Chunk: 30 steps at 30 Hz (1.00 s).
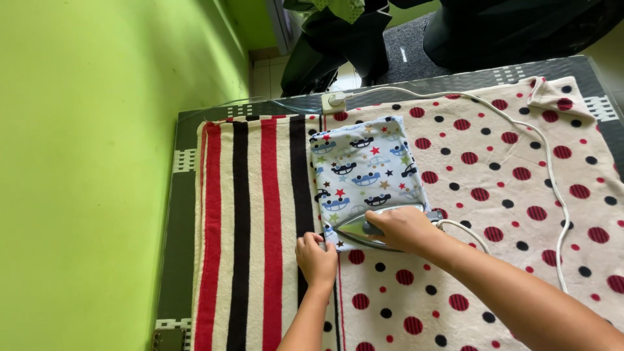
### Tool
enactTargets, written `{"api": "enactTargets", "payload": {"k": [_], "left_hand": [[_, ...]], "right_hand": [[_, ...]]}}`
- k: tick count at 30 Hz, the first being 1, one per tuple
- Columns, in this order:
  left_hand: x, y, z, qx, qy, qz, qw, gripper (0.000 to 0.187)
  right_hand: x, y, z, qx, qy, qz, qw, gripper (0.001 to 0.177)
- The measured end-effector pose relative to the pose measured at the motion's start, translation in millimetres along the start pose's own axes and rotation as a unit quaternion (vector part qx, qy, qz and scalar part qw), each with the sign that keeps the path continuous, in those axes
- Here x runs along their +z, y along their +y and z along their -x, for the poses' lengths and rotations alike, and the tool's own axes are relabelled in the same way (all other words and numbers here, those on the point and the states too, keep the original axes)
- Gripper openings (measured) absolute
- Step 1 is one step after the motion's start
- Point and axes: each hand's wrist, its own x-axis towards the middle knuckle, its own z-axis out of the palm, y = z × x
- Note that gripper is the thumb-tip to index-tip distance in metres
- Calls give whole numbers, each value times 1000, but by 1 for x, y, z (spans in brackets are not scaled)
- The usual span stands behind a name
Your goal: Ironing and folding a small blanket and a pair of jeans.
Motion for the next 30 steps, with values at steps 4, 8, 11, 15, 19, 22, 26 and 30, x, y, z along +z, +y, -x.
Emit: {"api": "enactTargets", "payload": {"k": [4, 8, 11, 15, 19, 22, 26, 30], "left_hand": [[7, 34, -5, 160, 74, 26, 984, 17], [42, 56, -12, 460, -39, 60, 885, 23], [58, 70, -13, 532, -97, -22, 841, 40], [67, 75, -16, 544, -125, -140, 818, 62], [69, 75, -18, 536, -131, -184, 813, 64], [67, 77, -16, 547, -122, -194, 805, 63], [67, 74, -16, 552, -117, -199, 801, 64], [69, 74, -18, 551, -126, -183, 804, 65]], "right_hand": [[-18, 22, -26, 32, 28, -17, 999, 36], [-53, 42, -83, 48, 113, 27, 992, 40], [-47, 56, -121, -14, 96, 57, 994, 43], [-32, 71, -154, -44, 109, 63, 991, 45], [-26, 71, -177, -1, 155, 39, 987, 44], [-28, 68, -184, 54, 181, 15, 982, 42], [-29, 70, -182, 92, 165, 13, 982, 40], [-44, 84, -152, 160, 112, 0, 981, 37]]}}
